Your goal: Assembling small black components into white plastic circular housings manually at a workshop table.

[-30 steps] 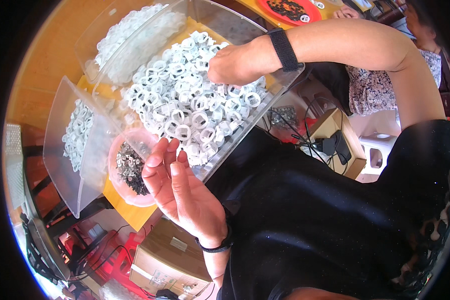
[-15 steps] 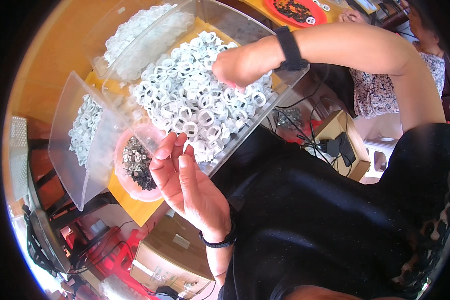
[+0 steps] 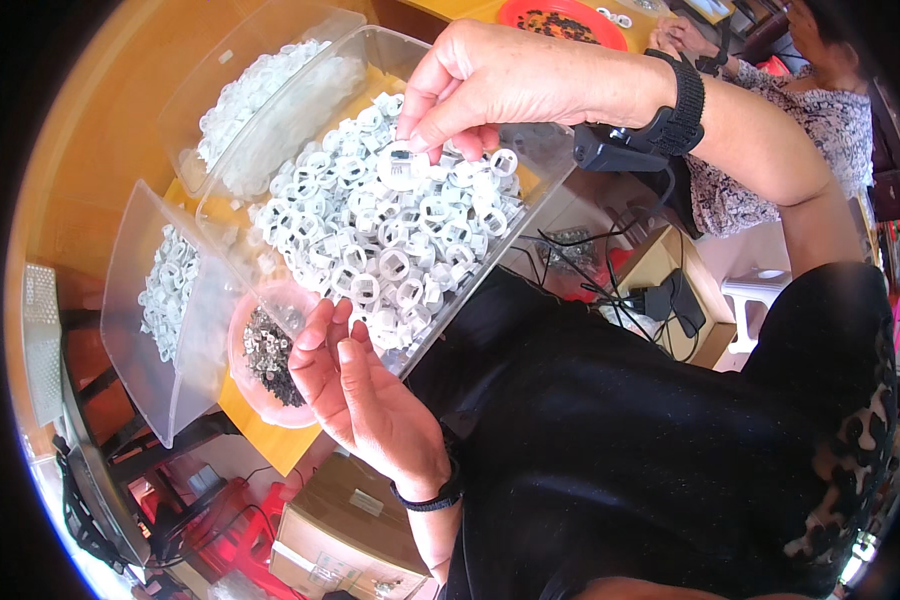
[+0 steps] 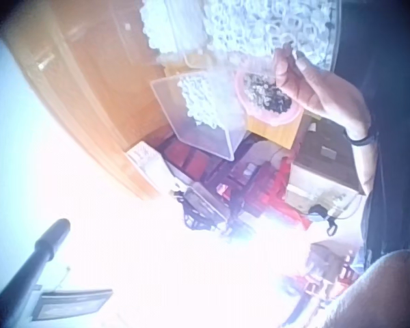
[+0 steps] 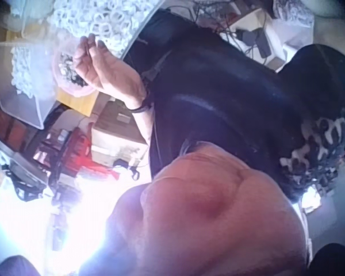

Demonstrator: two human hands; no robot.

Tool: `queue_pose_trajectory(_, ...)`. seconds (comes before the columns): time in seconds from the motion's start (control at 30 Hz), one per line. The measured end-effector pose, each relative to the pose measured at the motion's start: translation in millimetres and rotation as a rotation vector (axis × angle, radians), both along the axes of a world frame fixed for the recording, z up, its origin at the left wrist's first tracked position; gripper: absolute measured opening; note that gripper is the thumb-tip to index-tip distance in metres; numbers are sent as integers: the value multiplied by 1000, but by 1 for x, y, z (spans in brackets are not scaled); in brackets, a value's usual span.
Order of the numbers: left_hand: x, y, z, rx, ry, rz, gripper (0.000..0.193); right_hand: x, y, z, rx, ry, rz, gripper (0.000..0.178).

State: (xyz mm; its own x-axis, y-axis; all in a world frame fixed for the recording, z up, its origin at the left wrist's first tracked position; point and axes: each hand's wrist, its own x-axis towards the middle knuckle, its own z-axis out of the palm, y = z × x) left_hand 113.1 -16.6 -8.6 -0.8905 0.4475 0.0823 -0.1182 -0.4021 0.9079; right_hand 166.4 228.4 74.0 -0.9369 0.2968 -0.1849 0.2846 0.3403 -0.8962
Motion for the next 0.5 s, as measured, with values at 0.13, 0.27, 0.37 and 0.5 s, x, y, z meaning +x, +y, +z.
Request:
queue_pose_trajectory(0.13, 0, 0, 0, -4, 28, 11, 26, 5, 3, 7, -11, 5, -9, 19)
queue_pose_trajectory(0.27, 2, 1, 2, -34, 34, 29, 26, 8, 3, 8, -8, 33, -41, 18)
queue_pose_trajectory(0.37, 2, 2, 4, -45, 49, 31, 25, 7, 9, 9, 7, 37, -3, 18)
queue_pose_trajectory(0.5, 1, 1, 2, -41, 35, 32, 24, 1, 11, 22, 247, 56, 240, 21)
